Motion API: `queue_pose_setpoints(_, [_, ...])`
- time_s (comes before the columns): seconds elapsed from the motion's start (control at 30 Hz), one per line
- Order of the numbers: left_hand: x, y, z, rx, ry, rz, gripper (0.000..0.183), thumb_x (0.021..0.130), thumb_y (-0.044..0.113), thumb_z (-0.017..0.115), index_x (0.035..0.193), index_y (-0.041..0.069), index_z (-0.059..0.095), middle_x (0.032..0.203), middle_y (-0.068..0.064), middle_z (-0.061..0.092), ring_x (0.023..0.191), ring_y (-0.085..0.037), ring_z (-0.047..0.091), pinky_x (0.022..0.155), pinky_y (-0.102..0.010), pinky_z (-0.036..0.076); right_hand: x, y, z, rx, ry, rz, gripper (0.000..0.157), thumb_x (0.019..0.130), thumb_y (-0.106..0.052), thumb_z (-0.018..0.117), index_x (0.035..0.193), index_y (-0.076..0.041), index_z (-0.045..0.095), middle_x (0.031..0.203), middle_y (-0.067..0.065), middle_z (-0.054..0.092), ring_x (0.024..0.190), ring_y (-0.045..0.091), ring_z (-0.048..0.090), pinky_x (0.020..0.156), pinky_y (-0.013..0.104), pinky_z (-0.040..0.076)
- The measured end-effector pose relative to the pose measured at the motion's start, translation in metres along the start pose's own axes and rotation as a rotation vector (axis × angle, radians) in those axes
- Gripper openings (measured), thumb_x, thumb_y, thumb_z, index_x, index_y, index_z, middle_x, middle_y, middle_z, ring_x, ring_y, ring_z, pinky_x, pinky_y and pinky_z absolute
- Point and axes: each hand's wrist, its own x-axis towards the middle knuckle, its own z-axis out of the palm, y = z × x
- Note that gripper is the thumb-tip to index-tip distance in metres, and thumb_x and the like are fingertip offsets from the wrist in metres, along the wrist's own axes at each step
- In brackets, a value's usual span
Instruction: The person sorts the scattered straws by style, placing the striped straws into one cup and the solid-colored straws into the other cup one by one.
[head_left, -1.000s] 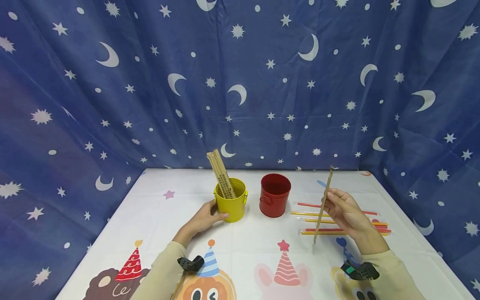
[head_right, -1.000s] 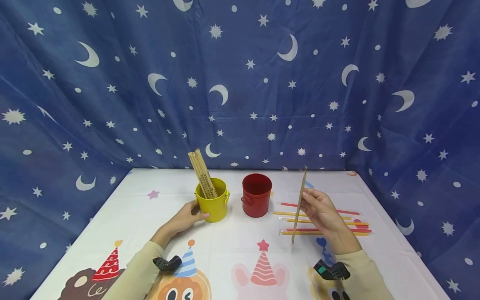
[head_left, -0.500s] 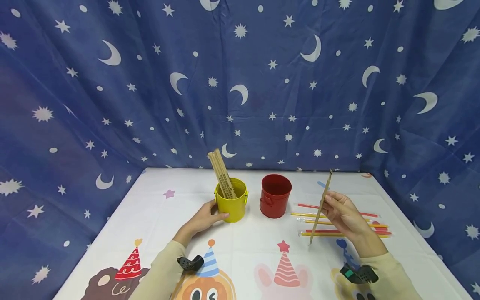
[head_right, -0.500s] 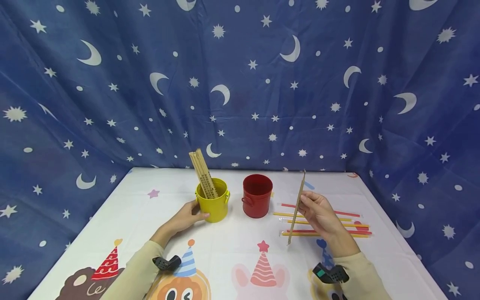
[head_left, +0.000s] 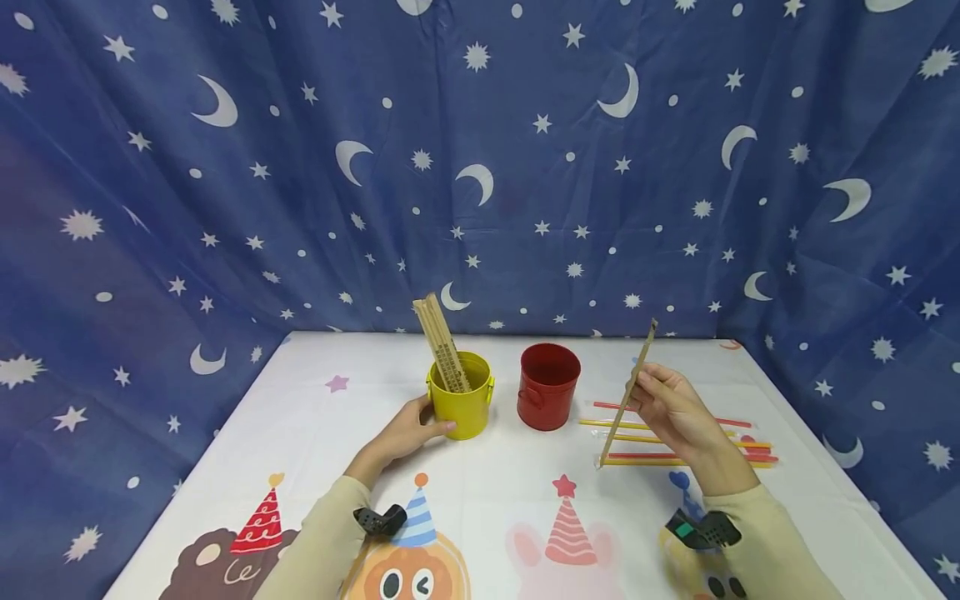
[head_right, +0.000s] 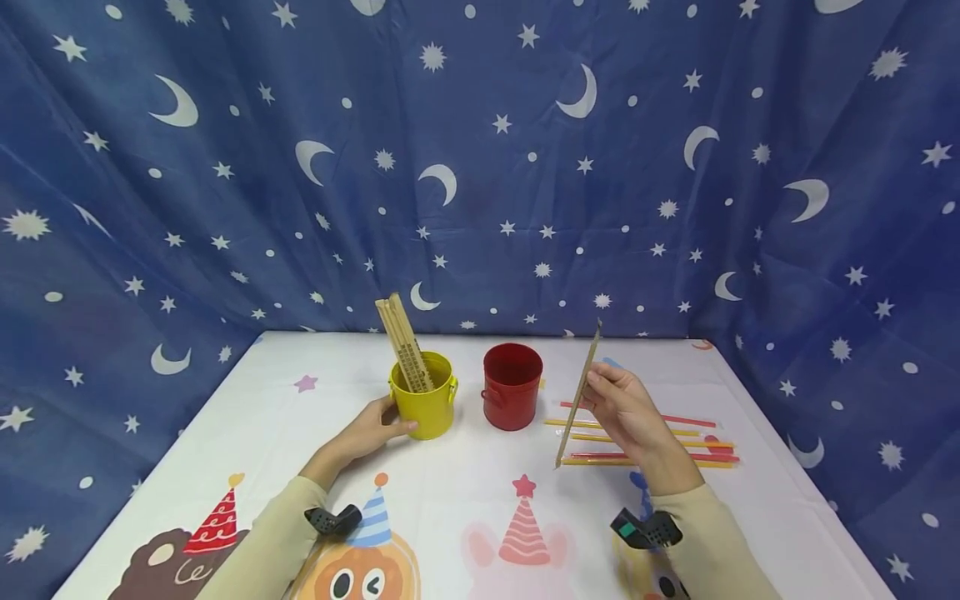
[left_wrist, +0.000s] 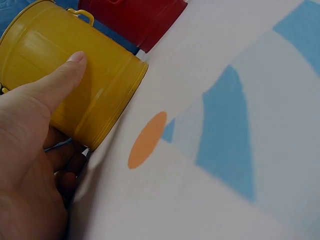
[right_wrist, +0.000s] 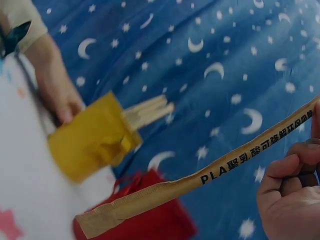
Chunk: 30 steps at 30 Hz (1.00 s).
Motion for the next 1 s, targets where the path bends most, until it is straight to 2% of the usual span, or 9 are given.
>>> queue_pose_setpoints(0.07, [0.001,0.001,-0.001,0.002,0.003,0.004,0.09,0.09,0.041,0.075,0.157,-0.001,0.031,0.163,-0.02,0.034,0.154,-0.036,0.028,0.129,-0.053,0.02,0.009,-0.007,0.012,-0.005,0.019,-0.006,0.037,0.108,-0.003,0.039,0.105,-0.014,0.074,0.094,-0.005,0.073,0.088,0.007,0.066,0.086,0.021,0.055])
queue_pose_setpoints(0.17, [0.003,0.001,-0.002,0.01,0.006,0.007,0.09,0.09,0.04,0.075,0.157,-0.001,0.031,0.163,-0.02,0.034,0.154,-0.036,0.029,0.128,-0.053,0.02,0.026,-0.017,0.032,-0.001,0.015,-0.036,0.034,0.107,-0.003,0.042,0.103,-0.014,0.074,0.088,-0.005,0.071,0.083,0.006,0.064,0.084,0.02,0.054])
queue_pose_setpoints(0.33, [0.005,0.001,-0.001,0.001,0.012,0.008,0.09,0.09,0.039,0.075,0.156,-0.002,0.031,0.163,-0.021,0.034,0.154,-0.037,0.03,0.128,-0.052,0.022,0.057,-0.027,0.061,-0.001,0.034,-0.09,0.031,0.106,-0.004,0.047,0.098,-0.014,0.075,0.075,-0.005,0.061,0.07,0.007,0.049,0.077,0.02,0.05])
queue_pose_setpoints(0.5, [0.004,0.0,0.0,-0.005,0.007,-0.006,0.093,0.09,0.041,0.075,0.157,-0.003,0.028,0.164,-0.021,0.031,0.154,-0.037,0.028,0.128,-0.052,0.021,0.082,-0.026,0.086,0.002,0.117,-0.099,0.027,0.104,-0.008,0.053,0.091,-0.017,0.074,0.071,-0.005,0.048,0.069,0.012,0.033,0.071,0.023,0.04])
queue_pose_setpoints(0.73, [0.004,-0.003,0.001,-0.013,0.006,-0.018,0.098,0.088,0.046,0.076,0.157,-0.003,0.027,0.165,-0.021,0.029,0.154,-0.038,0.026,0.128,-0.052,0.02,0.12,-0.014,0.11,-0.054,0.256,-0.051,0.041,0.106,-0.004,0.045,0.084,-0.023,0.074,0.077,-0.009,0.063,0.067,0.007,0.044,0.071,0.02,0.044])
queue_pose_setpoints(1.0, [0.004,0.0,0.001,0.001,0.007,-0.008,0.094,0.09,0.042,0.075,0.157,-0.004,0.027,0.164,-0.023,0.03,0.153,-0.039,0.028,0.128,-0.052,0.022,0.151,0.0,0.123,-0.077,0.307,-0.056,0.036,0.104,-0.004,0.052,0.082,-0.023,0.074,0.083,-0.011,0.064,0.064,0.006,0.047,0.071,0.019,0.045])
